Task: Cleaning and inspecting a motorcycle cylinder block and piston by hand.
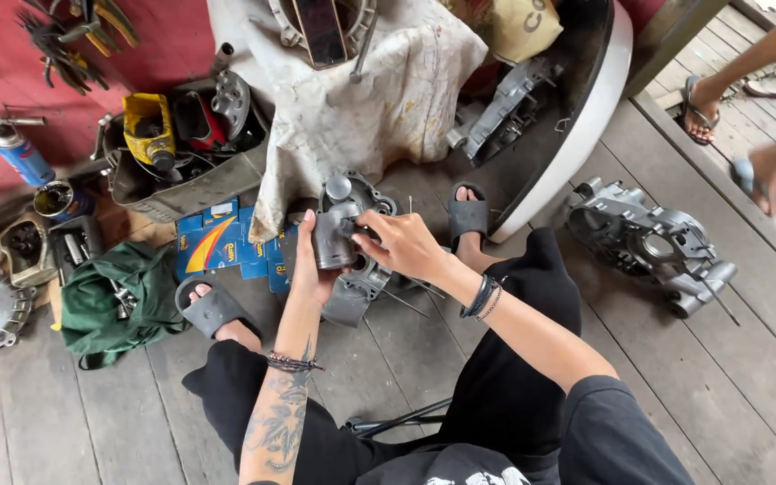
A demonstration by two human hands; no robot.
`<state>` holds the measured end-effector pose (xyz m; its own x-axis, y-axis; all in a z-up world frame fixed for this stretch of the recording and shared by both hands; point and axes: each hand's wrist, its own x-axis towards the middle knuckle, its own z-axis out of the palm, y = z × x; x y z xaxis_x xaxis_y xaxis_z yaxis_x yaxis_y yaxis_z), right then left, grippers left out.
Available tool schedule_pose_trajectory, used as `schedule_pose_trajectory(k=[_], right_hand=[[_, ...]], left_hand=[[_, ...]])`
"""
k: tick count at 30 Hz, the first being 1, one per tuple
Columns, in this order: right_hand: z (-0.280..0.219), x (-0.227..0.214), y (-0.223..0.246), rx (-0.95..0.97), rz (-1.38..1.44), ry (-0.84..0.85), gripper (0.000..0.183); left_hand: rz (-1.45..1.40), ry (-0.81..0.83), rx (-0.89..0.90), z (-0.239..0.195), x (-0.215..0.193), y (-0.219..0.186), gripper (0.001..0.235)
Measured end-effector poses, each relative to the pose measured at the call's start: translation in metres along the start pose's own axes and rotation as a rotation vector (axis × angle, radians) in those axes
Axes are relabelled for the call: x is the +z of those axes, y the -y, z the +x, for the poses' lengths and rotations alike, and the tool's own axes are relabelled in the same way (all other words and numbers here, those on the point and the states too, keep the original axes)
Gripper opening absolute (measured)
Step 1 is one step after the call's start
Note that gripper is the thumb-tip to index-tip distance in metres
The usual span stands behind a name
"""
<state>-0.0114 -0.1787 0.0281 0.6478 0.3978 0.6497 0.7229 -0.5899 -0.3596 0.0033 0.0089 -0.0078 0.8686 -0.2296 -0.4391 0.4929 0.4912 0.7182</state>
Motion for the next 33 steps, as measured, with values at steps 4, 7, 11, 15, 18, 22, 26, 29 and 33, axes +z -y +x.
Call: schedule_pose_trajectory(k=[4, 7, 11, 15, 18, 22, 26, 29, 33], right_hand=[[-0.009, 0.005, -0.009, 0.028, -0.014, -0.021, 0.014], [-0.017, 0.006, 0.001, 0.026, 0.018, 0.015, 0.014], [-0.02, 0.003, 0.003, -0.048, -0.028, 0.05, 0.011], [-0.015, -0.005, -0.006, -0.009, -0.035, 0.025, 0.012], [-0.019, -0.002, -0.008, 0.03, -0.003, 0.02, 0.013], [-0.02, 0.001, -0.002, -0.002, -0.028, 0.023, 0.012], [-0.026, 0.009, -0.005, -0.033, -0.043, 0.074, 0.012], [-0.017, 0.003, -0.009, 0.004, -0.049, 0.066, 0.013], [-0.019, 0.004, -0.006, 0.016, -0.063, 0.013, 0.014]], left_hand=[[0.021, 0.033, -0.027, -0.006, 0.006, -0.005, 0.072], [0.035, 0.016, -0.016, -0.007, 0.003, -0.003, 0.071], [0.025, 0.01, -0.006, -0.004, 0.001, -0.001, 0.069], [0.044, 0.032, -0.048, 0.0, -0.001, 0.004, 0.069], [0.074, 0.048, -0.05, -0.019, 0.02, -0.01, 0.068], [0.078, -0.012, -0.032, -0.008, 0.009, -0.002, 0.066], [0.056, -0.031, -0.012, -0.006, 0.006, -0.001, 0.067], [0.063, -0.023, -0.011, -0.023, 0.022, -0.011, 0.065], [0.065, -0.073, 0.029, -0.013, 0.014, -0.001, 0.063]])
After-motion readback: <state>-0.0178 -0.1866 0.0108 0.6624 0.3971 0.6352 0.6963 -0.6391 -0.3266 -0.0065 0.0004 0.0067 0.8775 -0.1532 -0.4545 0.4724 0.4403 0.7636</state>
